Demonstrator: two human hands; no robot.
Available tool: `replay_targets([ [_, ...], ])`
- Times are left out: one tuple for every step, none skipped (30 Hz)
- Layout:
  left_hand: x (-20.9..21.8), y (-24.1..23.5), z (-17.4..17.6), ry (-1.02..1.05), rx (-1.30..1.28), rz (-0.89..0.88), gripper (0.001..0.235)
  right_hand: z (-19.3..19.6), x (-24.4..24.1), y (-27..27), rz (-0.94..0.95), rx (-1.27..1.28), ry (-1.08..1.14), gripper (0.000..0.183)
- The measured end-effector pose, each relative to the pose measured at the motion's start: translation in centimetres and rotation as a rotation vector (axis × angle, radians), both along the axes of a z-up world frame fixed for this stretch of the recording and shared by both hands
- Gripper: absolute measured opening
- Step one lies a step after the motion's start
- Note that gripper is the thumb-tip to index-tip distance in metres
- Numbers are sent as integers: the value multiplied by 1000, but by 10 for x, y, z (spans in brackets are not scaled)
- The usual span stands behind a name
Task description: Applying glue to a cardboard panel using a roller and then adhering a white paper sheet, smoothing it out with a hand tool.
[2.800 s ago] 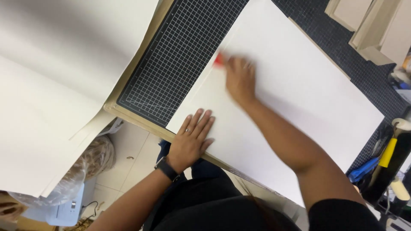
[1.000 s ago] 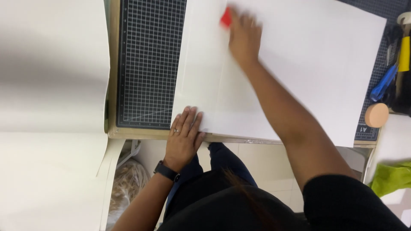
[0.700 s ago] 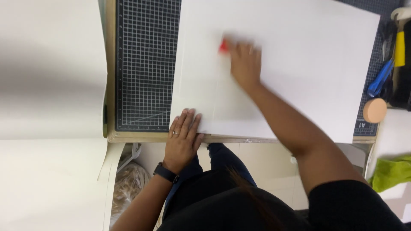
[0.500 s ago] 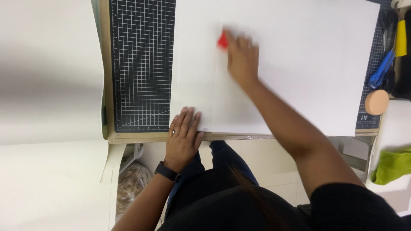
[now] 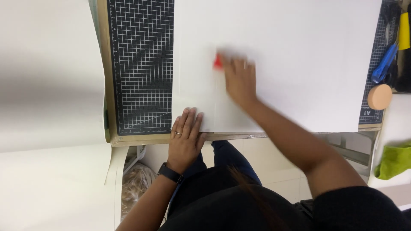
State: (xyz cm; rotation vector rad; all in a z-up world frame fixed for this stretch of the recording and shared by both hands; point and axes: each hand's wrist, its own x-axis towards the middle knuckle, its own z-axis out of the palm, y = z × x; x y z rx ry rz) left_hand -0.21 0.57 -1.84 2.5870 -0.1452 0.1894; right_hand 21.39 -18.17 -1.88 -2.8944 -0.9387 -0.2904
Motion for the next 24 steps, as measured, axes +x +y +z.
replay_targets([
  [3, 1, 1, 1, -2, 1, 62, -3, -19, -9, 1, -2, 1, 50],
  [3, 1, 2, -4, -1, -1, 62, -6, -42, -17, 51, -7, -5, 49],
  [3, 2, 4, -10, 1, -2, 62, -9, -64, -25, 101, -13, -10, 48],
  [2, 2, 2, -16, 3, 0, 62, -9, -49, -22, 103, -11, -16, 48],
  [1, 2, 1, -20, 8, -1, 62, -9, -34, -19, 109, 5, -40, 46],
  [-2, 1, 1, -20, 14, -2, 62, -8, -20, -17, 116, 21, -59, 44],
  [3, 0, 0, -22, 14, 1, 62, -11, -4, -13, 119, 21, -61, 44],
  [3, 0, 1, -24, 18, 2, 63, -14, 6, -8, 43, 28, -92, 51],
  [3, 1, 1, -27, 22, 3, 63, -18, 16, -3, -33, 34, -122, 60],
  [3, 1, 0, -40, 26, 4, 63, -16, -7, -1, -32, 37, -135, 60],
  [3, 1, -1, -47, 27, 6, 63, -14, -31, 1, 30, 45, -43, 52],
  [-2, -1, 0, -38, 25, 5, 63, -12, -60, 0, 89, 51, 63, 47],
  [1, 0, 2, -36, 25, 3, 63, -10, -53, 1, 87, 51, 65, 47],
  [2, 1, 2, -39, 19, -1, 63, -9, -48, 1, 139, 42, 75, 48],
  [3, 2, 3, -41, 13, -4, 63, -8, -43, 2, 190, 32, 86, 49],
  [6, 2, 0, -56, 17, 2, 63, -11, -3, 12, 196, 34, 70, 49],
  [10, 2, -2, -68, 19, 2, 63, -13, 38, 22, 185, 25, -18, 47],
  [2, -1, -2, -55, 16, 1, 63, -16, 66, 29, 172, 14, -81, 47],
  [1, 1, 3, -46, 16, 5, 63, -18, 97, 44, 176, 15, -72, 47],
  [3, 4, 6, -46, -1, -23, 60, -19, 130, 60, 20, 11, -146, 55],
  [5, 7, 10, -47, -18, -50, 58, -20, 162, 76, -136, 7, -221, 65],
  [7, 6, 10, -50, -14, -46, 58, -26, 160, 81, -132, 11, -224, 65],
  [8, 6, 10, -63, -22, -40, 57, -31, 157, 86, -193, -35, -202, 70],
  [8, 6, 9, -73, -34, -37, 56, -38, 152, 90, -257, -85, -178, 74],
])
